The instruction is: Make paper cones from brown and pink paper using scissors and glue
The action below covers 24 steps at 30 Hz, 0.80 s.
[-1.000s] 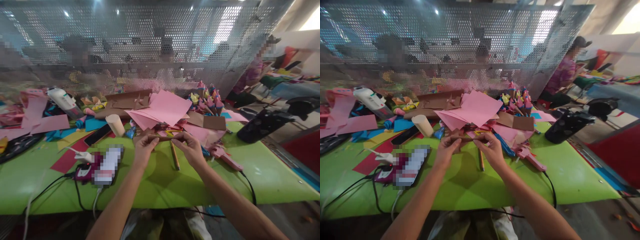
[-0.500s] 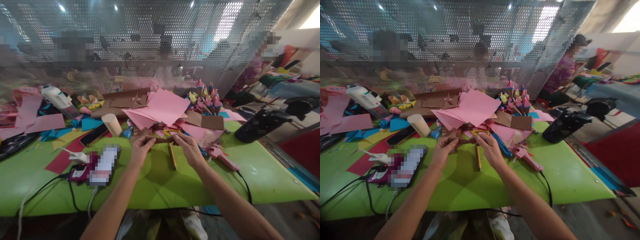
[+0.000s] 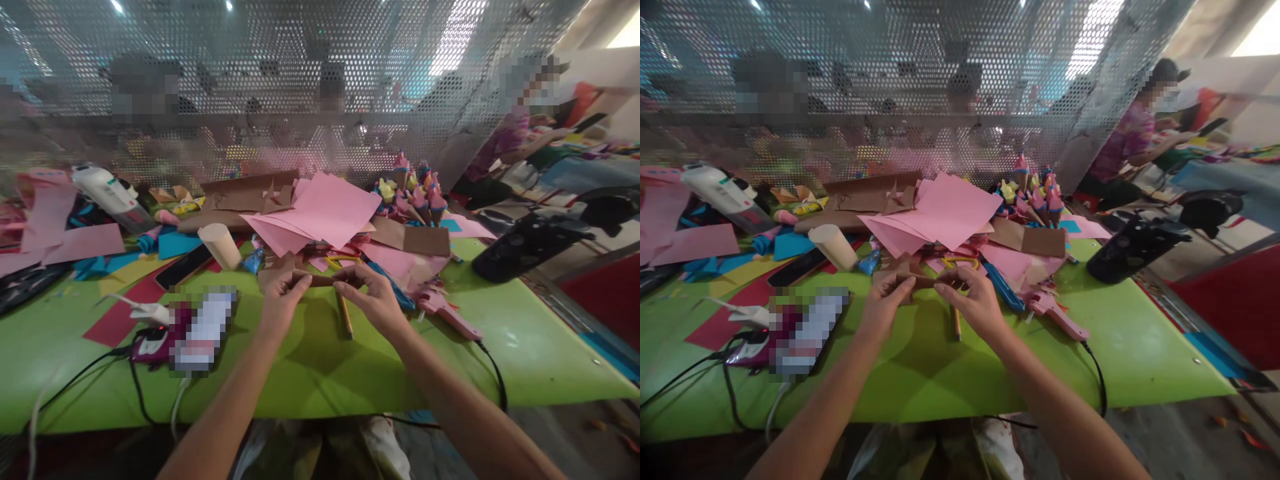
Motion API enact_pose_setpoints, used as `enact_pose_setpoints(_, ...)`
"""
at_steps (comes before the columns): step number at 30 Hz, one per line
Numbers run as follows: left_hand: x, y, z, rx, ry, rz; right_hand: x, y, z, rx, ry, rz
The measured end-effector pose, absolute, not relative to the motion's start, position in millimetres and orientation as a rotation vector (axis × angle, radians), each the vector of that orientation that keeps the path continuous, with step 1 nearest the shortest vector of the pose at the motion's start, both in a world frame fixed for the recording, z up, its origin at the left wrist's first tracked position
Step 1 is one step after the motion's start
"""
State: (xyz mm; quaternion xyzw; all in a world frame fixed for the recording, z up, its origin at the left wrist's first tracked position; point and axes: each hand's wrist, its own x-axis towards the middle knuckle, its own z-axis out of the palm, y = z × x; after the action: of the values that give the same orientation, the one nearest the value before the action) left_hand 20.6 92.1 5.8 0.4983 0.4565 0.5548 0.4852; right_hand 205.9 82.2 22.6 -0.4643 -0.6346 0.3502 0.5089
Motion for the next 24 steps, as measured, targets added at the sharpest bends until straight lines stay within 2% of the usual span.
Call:
enact_pose_setpoints(5, 23.7, 88.5, 13.9, 1.365, 1.095, 1.239, 205.1, 84.1, 13.1, -1.15, -1.565, 0.789)
enact_pose_setpoints(24, 25.8, 85.7, 14.9, 1.376, 1.154, 1.244, 204.2, 84.1, 8.7, -1.161, -1.658, 0.547)
